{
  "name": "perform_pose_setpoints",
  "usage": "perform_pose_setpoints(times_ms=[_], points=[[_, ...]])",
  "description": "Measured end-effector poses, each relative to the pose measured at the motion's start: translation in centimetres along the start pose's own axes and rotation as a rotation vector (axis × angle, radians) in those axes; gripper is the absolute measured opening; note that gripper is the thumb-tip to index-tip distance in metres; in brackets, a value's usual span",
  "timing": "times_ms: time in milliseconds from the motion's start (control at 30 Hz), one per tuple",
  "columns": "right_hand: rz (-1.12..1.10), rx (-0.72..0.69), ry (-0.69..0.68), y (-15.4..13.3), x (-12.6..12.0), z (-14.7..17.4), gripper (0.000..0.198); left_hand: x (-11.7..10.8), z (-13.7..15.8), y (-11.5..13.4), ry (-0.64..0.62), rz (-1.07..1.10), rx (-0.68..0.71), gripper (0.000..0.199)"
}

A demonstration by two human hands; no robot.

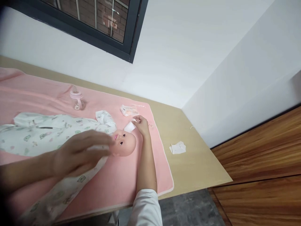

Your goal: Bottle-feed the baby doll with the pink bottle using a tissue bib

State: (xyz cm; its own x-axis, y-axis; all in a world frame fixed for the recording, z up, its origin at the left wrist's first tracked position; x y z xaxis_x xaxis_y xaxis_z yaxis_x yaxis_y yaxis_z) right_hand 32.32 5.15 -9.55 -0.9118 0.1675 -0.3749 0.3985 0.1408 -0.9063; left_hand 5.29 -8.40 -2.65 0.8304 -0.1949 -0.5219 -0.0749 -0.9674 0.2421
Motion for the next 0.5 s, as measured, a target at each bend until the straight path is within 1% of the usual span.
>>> perform_pose_setpoints(times_ms=[33, 100, 167, 267, 367, 433, 500], points=[[0.028, -0.039, -0.008, -0.7, -0.2, 0.1, 0.024, -0.3, -0.5, -1.2, -0.03, -0.026, -0.024, 0.031], [0.055, -0.106, -0.01, -2.1, -0.5, 0.5, 0.032, -0.9, -1.3, -3.7, -0.005, -0.095, -0.181, 0.027], [0.067, -0.156, 0.005, -3.7, -0.7, 1.0, 0.036, -1.4, -1.6, -5.9, 0.035, -0.138, -0.333, 0.025], [0.095, -0.232, 0.021, -6.4, -0.7, 2.2, 0.036, -1.8, -0.9, -7.5, 0.089, -0.144, -0.482, 0.027], [0.111, -0.326, -0.019, -9.4, 0.0, 4.3, 0.034, -1.9, -0.1, -7.8, 0.122, -0.165, -0.525, 0.037], [0.109, -0.401, -0.083, -11.3, 0.6, 6.0, 0.032, -2.0, 0.1, -7.6, 0.121, -0.183, -0.504, 0.05], [0.133, -0.469, -0.163, -13.0, 1.3, 7.7, 0.03, -2.1, 0.2, -7.4, 0.091, -0.193, -0.479, 0.063]])
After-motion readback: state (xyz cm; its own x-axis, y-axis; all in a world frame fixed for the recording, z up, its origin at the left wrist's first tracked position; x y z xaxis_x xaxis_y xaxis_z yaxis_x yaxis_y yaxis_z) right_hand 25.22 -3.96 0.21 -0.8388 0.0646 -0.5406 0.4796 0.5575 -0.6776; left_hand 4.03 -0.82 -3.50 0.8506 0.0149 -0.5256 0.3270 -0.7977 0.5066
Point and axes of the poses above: each hand's wrist, its own z-axis away from the middle knuckle, its own x-axis out of the palm, y = z × x, the point moved 1 cm from there along -z, towards the middle knuckle, and after that the axes turned 8 degrees about z, right-handed, at the moved point
